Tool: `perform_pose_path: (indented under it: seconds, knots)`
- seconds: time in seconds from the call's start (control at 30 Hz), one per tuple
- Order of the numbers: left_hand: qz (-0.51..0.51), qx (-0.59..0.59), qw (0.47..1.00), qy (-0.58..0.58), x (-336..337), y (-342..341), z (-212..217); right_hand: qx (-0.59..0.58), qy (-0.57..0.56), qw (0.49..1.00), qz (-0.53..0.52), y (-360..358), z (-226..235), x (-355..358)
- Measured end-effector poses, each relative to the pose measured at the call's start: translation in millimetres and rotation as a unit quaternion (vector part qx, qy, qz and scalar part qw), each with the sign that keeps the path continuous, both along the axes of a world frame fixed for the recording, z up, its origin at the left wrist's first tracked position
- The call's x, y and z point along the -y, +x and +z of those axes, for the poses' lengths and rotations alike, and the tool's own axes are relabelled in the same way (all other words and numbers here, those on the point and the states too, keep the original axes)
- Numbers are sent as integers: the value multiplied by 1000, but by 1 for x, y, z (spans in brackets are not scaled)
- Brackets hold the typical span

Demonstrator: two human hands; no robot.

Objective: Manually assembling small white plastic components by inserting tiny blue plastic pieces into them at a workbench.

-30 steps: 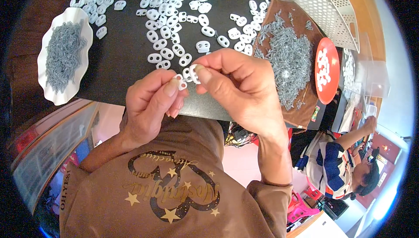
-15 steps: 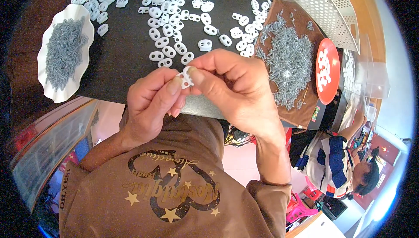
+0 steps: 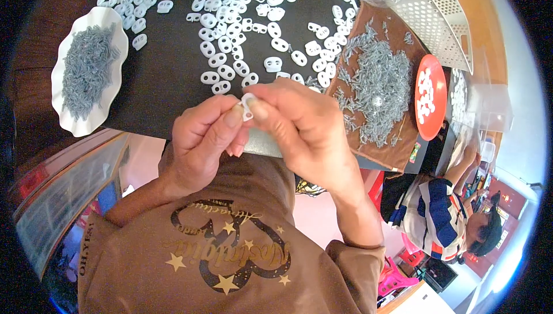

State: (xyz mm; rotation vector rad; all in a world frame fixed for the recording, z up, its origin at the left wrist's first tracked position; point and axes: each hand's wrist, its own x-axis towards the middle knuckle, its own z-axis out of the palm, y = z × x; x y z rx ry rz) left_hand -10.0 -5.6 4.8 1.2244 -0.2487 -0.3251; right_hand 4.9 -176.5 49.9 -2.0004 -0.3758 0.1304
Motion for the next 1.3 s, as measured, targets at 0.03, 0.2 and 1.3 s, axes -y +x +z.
perform_pose_path:
  seconds: [0.03,0.2,1.3]
  knots:
    - [14,-1,1000,-24,2,-1,-2,57,-49,997,27,2,-2,3]
    - [7,-11,998,-56,3,-1,-6,107,-68,991,36,2,-2,3]
    - [-13,-48,998,-24,0,11,11,130,-158,977,59,3,7,0]
